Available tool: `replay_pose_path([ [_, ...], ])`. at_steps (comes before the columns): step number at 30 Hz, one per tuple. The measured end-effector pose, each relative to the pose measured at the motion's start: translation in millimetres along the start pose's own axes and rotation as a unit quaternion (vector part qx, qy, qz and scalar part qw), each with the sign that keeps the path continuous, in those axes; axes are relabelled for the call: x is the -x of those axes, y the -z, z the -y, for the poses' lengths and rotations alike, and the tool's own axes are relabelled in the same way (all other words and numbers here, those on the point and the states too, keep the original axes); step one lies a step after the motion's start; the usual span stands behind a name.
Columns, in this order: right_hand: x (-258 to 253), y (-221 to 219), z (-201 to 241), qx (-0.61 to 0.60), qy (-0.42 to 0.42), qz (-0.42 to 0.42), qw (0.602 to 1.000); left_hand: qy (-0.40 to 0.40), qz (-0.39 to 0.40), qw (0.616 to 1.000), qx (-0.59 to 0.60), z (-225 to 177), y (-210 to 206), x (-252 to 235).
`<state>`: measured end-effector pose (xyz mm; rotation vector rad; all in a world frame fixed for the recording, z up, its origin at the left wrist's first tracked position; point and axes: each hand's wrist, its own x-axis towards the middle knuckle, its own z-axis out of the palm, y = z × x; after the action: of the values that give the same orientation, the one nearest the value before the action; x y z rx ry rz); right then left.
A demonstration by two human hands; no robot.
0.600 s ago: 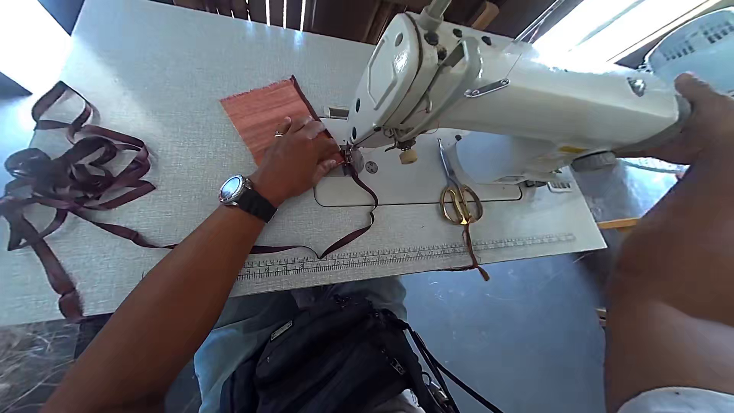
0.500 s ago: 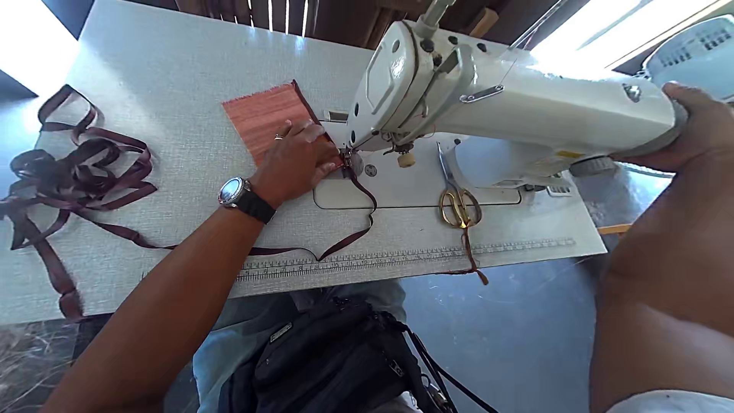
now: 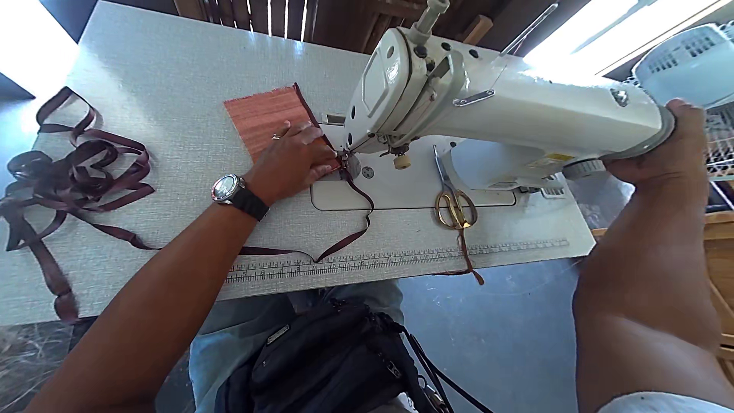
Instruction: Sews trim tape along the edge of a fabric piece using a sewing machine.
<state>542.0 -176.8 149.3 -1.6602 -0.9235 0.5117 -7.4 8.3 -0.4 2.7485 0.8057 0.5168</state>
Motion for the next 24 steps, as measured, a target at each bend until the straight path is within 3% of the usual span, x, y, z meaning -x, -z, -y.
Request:
replay_pose_path([
  [3,5.8,4.4,11.0,0.047,-0.065,-0.100,0.992,-0.013,0.000,1.000,0.002,5.1,0.2,-0.8],
  [6,13.6,6.5,15.9,0.083,-0.085,-0.150,0.981,-0.026,0.007,1.000,0.003,8.2,2.3,-0.3],
  [16,-15.1,5.4,18.3,0.060,-0.171,-0.092,0.979,-0.037,0.011,0.999,0.018,10.0,5.2,4.5],
  [18,-9.3,1.1,15.3,0.053,-0.137,-0.090,0.985,-0.036,0.009,0.999,0.020,10.7,4.8,4.5],
  [22,1.4,-1.4,-10.1,-0.013,0.059,0.007,0.998,-0.040,0.004,0.999,0.022,12.2,4.5,3.9],
  [24,-2.3,-0.4,-22.2,-0.049,0.116,0.028,0.992,-0.034,0.009,0.999,0.024,11.3,5.9,3.6],
])
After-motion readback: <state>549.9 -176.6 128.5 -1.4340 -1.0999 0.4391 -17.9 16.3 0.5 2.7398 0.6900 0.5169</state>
